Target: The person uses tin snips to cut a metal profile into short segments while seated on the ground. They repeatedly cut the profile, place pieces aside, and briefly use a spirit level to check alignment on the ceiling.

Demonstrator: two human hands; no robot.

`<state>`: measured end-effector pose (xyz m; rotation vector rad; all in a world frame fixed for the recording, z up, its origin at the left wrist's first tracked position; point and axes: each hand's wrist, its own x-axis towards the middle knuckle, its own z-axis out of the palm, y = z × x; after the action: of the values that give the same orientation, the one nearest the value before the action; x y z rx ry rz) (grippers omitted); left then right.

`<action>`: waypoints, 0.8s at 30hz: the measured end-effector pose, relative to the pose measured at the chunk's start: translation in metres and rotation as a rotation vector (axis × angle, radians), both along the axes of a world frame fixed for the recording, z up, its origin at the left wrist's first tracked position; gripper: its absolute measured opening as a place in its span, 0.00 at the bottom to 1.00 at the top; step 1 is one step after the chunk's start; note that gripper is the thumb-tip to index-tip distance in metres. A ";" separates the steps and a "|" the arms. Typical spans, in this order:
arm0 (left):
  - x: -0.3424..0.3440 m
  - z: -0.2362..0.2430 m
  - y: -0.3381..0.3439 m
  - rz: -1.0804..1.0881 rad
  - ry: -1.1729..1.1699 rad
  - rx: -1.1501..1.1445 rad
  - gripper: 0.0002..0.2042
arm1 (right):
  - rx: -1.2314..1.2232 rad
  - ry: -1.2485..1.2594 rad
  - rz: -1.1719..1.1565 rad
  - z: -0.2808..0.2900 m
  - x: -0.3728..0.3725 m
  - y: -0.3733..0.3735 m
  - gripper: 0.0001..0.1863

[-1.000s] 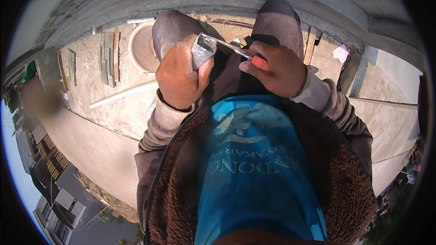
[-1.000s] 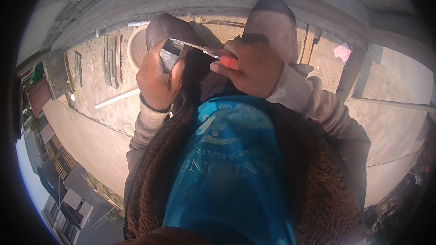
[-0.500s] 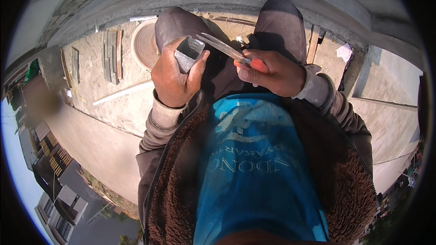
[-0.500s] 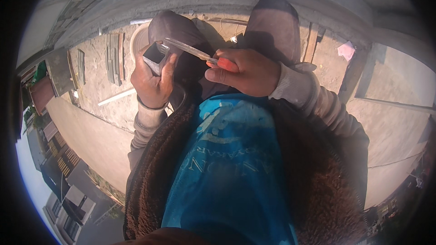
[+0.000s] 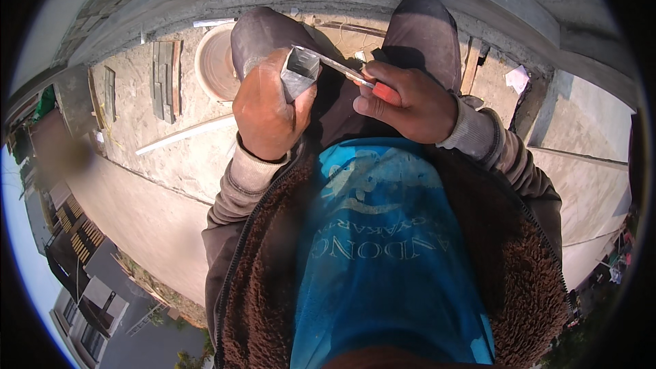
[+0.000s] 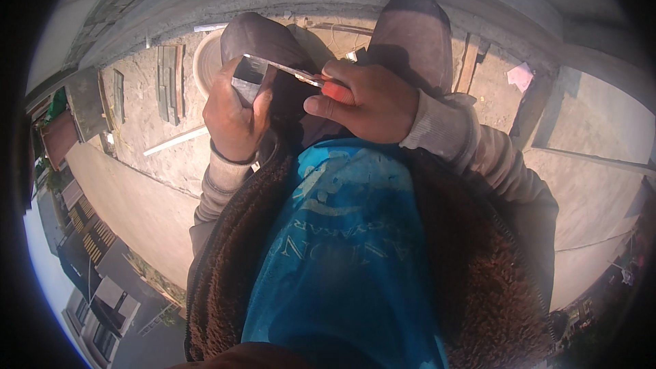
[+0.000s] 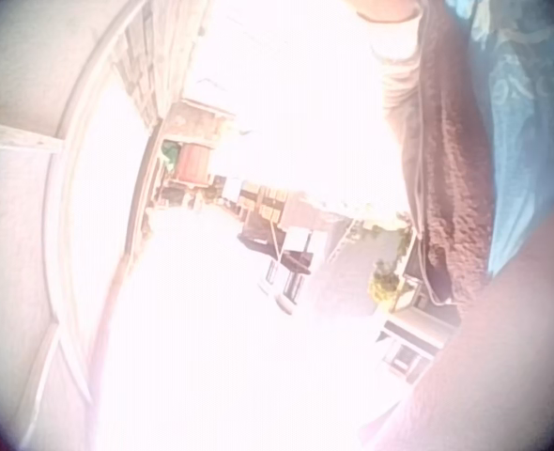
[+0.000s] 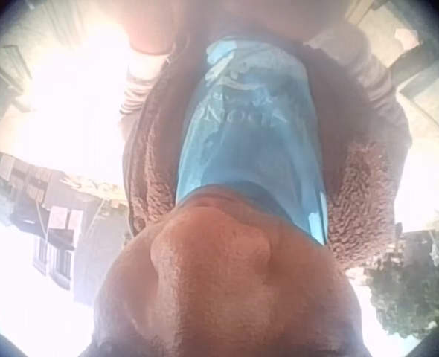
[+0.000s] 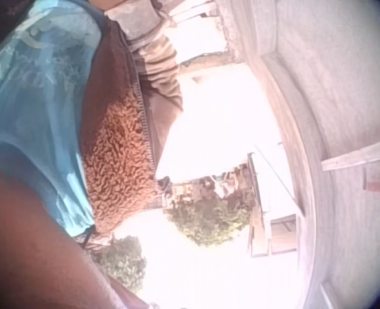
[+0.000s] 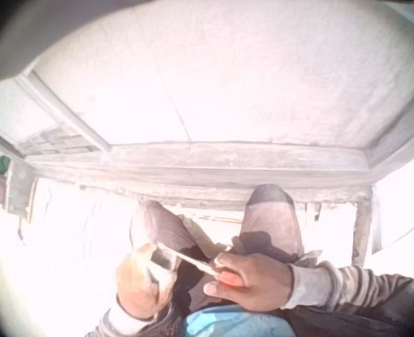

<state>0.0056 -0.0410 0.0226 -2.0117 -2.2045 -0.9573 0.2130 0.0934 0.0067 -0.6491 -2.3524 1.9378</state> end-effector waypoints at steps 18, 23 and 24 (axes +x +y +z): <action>-0.023 0.019 0.021 0.113 -0.047 -0.267 0.20 | 0.255 -0.094 -0.410 -0.044 -0.025 -0.014 0.32; -0.076 0.098 0.043 0.231 -0.239 0.004 0.20 | 0.330 -0.016 -0.578 -0.067 -0.025 0.015 0.30; -0.088 0.120 0.048 0.237 -0.332 0.210 0.21 | 0.227 -0.011 -0.607 -0.067 -0.020 0.018 0.30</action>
<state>-0.0828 0.0075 0.1426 -1.5541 -2.3046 -1.5035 0.1934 0.1117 -0.0607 -1.1766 -2.0032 1.3857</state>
